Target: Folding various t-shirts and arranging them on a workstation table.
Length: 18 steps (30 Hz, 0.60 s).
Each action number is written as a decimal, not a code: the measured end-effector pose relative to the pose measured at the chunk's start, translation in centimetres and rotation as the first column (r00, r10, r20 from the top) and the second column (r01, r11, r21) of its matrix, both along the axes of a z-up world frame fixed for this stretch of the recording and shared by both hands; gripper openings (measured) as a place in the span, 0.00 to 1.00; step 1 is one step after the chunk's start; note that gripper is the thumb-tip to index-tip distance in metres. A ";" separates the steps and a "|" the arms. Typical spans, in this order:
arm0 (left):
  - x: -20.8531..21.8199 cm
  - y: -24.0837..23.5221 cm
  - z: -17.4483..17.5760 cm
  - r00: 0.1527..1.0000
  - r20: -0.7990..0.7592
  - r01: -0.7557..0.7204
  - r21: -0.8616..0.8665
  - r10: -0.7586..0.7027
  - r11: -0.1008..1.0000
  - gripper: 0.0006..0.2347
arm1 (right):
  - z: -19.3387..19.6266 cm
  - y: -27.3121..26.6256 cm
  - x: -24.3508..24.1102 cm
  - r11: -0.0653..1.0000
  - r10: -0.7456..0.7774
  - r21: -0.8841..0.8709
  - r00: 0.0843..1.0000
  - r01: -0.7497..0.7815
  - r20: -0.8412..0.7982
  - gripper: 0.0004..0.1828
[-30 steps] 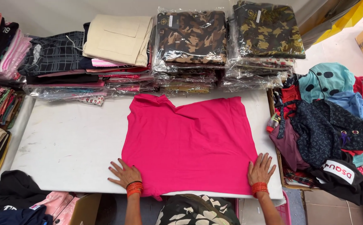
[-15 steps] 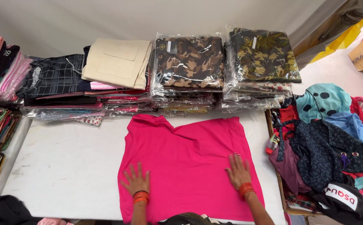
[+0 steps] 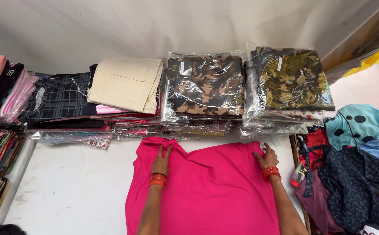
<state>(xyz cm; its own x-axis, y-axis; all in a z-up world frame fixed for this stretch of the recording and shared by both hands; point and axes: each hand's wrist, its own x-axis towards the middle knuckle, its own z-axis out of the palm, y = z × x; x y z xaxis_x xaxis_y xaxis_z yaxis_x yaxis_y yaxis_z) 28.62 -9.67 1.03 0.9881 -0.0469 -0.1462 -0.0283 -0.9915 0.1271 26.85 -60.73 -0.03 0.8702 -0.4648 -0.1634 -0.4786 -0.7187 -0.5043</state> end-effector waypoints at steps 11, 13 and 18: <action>7.9 -2.8 -4.1 0.992 -0.055 0.118 0.021 -0.116 0.993 0.20 | 0.1 -3.7 3.8 0.967 0.089 0.243 0.993 -0.069 -0.072 0.29; 8.5 -2.5 -6.2 0.987 -0.068 0.153 0.095 -0.147 0.984 0.15 | 1.0 -3.6 3.0 0.980 -0.030 0.197 0.999 0.024 0.025 0.23; 9.0 -2.9 -8.2 0.980 0.201 0.027 -0.050 -0.016 0.998 0.08 | -2.8 -2.5 1.9 0.997 -0.068 0.000 0.957 0.071 0.282 0.20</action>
